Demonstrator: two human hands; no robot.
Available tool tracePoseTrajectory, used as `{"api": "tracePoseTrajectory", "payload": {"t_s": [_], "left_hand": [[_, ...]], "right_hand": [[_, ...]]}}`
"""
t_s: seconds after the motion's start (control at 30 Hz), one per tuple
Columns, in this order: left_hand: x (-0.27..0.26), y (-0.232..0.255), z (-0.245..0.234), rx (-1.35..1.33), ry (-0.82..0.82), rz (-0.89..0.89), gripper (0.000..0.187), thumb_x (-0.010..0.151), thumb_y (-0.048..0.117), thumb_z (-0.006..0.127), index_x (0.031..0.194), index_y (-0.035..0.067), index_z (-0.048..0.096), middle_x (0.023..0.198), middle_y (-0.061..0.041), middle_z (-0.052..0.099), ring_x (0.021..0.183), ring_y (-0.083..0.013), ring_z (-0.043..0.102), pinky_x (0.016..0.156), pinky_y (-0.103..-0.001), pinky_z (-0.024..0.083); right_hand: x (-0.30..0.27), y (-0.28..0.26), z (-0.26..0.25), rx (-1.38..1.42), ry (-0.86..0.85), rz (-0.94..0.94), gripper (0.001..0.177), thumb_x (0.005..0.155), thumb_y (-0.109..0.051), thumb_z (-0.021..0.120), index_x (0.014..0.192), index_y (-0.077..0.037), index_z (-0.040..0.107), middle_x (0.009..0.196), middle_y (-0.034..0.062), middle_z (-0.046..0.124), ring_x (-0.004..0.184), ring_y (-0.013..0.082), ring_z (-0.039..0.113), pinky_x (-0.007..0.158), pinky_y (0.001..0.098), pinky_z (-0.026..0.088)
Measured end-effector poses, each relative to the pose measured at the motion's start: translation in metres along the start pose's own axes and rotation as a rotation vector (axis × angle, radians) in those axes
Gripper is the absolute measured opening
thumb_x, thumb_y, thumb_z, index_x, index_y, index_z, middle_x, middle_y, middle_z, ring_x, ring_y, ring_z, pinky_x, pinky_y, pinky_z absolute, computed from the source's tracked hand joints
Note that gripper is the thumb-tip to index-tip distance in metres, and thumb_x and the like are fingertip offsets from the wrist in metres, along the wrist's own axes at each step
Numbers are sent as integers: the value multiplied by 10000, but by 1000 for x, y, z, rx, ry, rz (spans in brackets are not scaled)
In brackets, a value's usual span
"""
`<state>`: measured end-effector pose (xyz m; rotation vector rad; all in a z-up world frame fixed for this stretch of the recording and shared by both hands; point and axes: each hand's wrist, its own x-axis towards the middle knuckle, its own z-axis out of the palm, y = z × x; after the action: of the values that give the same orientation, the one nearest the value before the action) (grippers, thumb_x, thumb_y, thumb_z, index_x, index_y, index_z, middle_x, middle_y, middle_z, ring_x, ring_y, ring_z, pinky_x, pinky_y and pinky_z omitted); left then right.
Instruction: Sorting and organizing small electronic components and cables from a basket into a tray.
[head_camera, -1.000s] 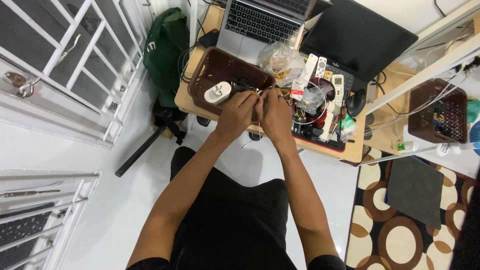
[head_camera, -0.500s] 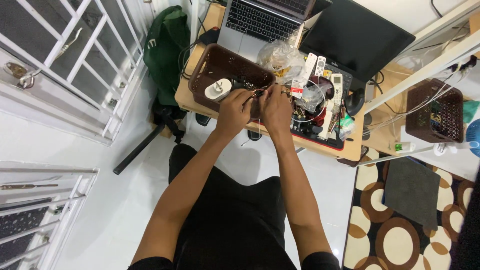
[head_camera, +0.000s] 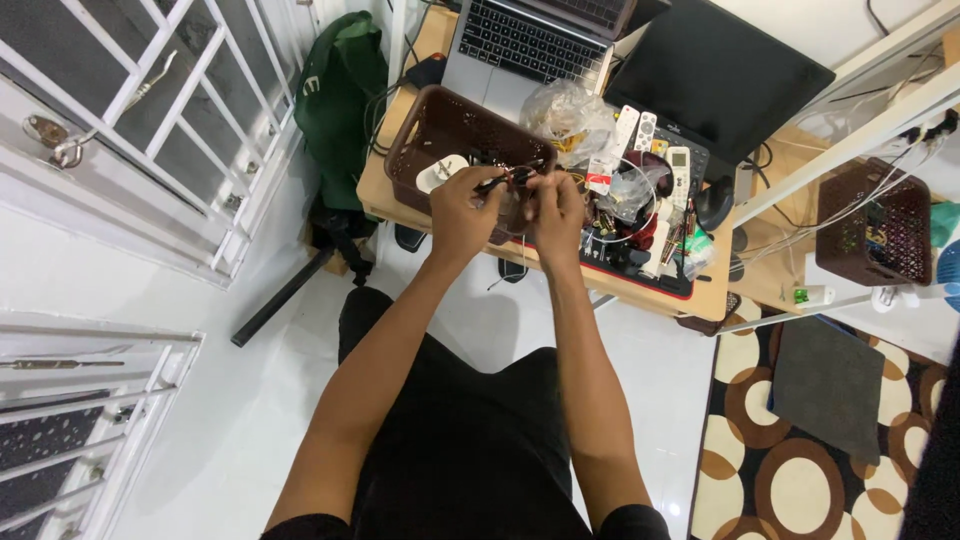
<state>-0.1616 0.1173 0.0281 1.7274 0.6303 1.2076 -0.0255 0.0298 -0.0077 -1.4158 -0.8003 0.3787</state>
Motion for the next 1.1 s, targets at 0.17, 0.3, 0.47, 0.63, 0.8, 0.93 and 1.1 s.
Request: {"api": "tracePoseTrajectory", "payload": {"t_s": [0.17,0.3,0.47,0.63,0.8,0.93,1.1], "left_hand": [[-2,-6,1,-59,-11,-13,194,868,29,776,1059,62,762,1024,-81,779,835,-163,764,672,-275,586],[-1,-8,-12,-99,-98,-4,207,853,36,796,1057,59,773,1025,-81,785,851,-143,759,685,-265,597],[1,4,-35,-118,-243,-225,221,849,51,807,1070,57,790,901,-79,788,732,-110,700,625,-248,552],[-9,-7,-39,-209,-295,-322,211,864,36,790,1074,45,802,880,-71,785,701,-88,659,603,-233,514],[-15,-21,-35,-395,-254,-364,207,854,30,780,1060,46,789,890,-62,788,753,-78,737,673,-209,592],[-10,-27,-41,-322,-223,-380,207,846,40,800,1053,50,801,855,-81,785,725,-91,709,645,-215,551],[-4,-17,-52,-122,-315,-413,195,815,52,819,1010,60,813,839,-57,779,696,-87,701,610,-214,532]], "right_hand": [[-5,-32,10,559,91,336,185,1068,-195,497,961,-89,605,800,-19,590,582,61,480,454,208,335],[-2,-28,-9,685,-27,520,101,989,-144,509,929,-132,589,749,-39,551,518,33,402,381,187,254],[-1,-26,-29,343,-166,473,125,978,-108,589,854,-107,569,688,-45,475,503,28,354,391,196,248],[-3,-28,-36,543,-151,525,147,953,-144,577,811,-127,543,667,-50,445,500,33,350,383,197,246],[-8,6,-23,978,-183,695,230,1010,-251,589,812,-160,514,689,-72,437,536,36,388,389,182,270],[-17,7,-22,996,-205,713,201,1006,-236,599,830,-171,527,677,-91,428,523,24,380,385,174,276],[-18,-5,-22,843,-130,388,186,1021,-189,623,864,-181,524,714,-94,421,580,17,374,438,183,278]]}}
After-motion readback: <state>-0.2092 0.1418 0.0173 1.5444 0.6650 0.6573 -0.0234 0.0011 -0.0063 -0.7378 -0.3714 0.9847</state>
